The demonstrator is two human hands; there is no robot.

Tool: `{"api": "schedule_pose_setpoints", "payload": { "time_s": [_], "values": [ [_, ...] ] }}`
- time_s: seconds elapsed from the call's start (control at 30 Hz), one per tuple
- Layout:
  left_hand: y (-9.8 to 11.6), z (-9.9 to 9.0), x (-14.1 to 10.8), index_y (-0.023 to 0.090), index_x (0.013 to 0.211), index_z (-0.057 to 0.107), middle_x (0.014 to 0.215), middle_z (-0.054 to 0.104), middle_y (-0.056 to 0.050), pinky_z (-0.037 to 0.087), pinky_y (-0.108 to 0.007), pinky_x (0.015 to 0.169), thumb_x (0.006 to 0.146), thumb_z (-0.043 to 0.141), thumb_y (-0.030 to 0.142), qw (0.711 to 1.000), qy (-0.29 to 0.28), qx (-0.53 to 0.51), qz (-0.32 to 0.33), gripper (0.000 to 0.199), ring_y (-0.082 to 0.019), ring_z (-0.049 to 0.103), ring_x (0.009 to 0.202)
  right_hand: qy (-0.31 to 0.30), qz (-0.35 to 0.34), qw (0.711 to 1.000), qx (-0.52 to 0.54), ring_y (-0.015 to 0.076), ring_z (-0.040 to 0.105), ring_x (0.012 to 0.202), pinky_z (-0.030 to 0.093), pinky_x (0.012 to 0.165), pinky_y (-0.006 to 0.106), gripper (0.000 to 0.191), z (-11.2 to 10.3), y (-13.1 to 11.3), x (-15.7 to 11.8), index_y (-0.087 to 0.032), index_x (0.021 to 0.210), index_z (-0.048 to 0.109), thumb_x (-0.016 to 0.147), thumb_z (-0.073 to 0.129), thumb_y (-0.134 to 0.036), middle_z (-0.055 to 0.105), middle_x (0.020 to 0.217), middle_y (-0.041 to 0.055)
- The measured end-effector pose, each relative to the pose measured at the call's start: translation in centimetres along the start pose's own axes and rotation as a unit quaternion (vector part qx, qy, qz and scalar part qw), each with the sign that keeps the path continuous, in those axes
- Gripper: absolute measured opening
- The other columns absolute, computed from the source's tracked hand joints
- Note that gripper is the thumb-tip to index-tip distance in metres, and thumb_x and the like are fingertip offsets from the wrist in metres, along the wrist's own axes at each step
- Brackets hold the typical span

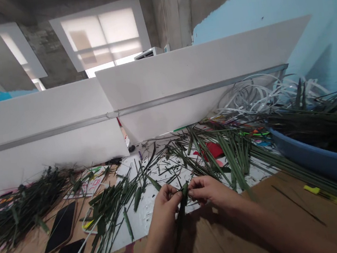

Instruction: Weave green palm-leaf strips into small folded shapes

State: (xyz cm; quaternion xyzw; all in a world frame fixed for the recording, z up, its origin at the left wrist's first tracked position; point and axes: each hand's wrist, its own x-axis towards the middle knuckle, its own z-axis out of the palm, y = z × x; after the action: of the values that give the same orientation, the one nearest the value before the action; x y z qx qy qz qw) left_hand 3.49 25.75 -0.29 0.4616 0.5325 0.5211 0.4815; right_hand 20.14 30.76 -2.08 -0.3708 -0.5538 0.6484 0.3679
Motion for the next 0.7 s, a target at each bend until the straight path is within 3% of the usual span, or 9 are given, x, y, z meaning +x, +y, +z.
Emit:
{"api": "schedule_pose_setpoints", "payload": {
  "time_s": [0.2,0.47,0.7],
  "values": [
    [-0.32,0.09,0.12,0.022,0.067,0.051,0.065,0.050,0.003,0.034,-0.025,0.061,0.071,0.068,0.027,1.000,-0.001,-0.013,0.024,0.018,-0.015,0.045,0.065,0.035,-0.021,0.999,-0.027,0.0092,0.043,0.045,0.033,0.045,0.023,0.016,0.33,-0.31,-0.03,-0.019,0.064,0.059,0.061,0.070,-0.030,0.052,0.055,-0.0056],
    [-0.42,0.14,0.02,0.022,0.070,0.048,0.063,0.045,0.005,0.030,-0.023,0.056,0.072,0.064,0.024,1.000,-0.009,0.003,0.028,0.017,-0.013,0.040,0.060,0.050,-0.033,0.997,-0.054,0.0106,0.040,0.047,0.030,0.047,0.024,0.013,0.39,-0.49,-0.07,-0.020,0.064,0.058,0.060,0.067,-0.029,0.051,0.054,-0.0053],
    [-0.55,0.10,0.16,0.021,0.069,0.046,0.064,0.044,0.005,0.032,-0.023,0.056,0.073,0.063,0.022,0.999,-0.011,0.011,0.041,0.018,-0.012,0.042,0.060,0.098,-0.114,0.975,-0.165,0.0156,0.048,0.059,0.035,0.056,0.027,0.009,0.51,-0.21,-0.33,-0.020,0.065,0.058,0.068,0.065,-0.025,0.054,0.060,-0.0024]
  ]
}}
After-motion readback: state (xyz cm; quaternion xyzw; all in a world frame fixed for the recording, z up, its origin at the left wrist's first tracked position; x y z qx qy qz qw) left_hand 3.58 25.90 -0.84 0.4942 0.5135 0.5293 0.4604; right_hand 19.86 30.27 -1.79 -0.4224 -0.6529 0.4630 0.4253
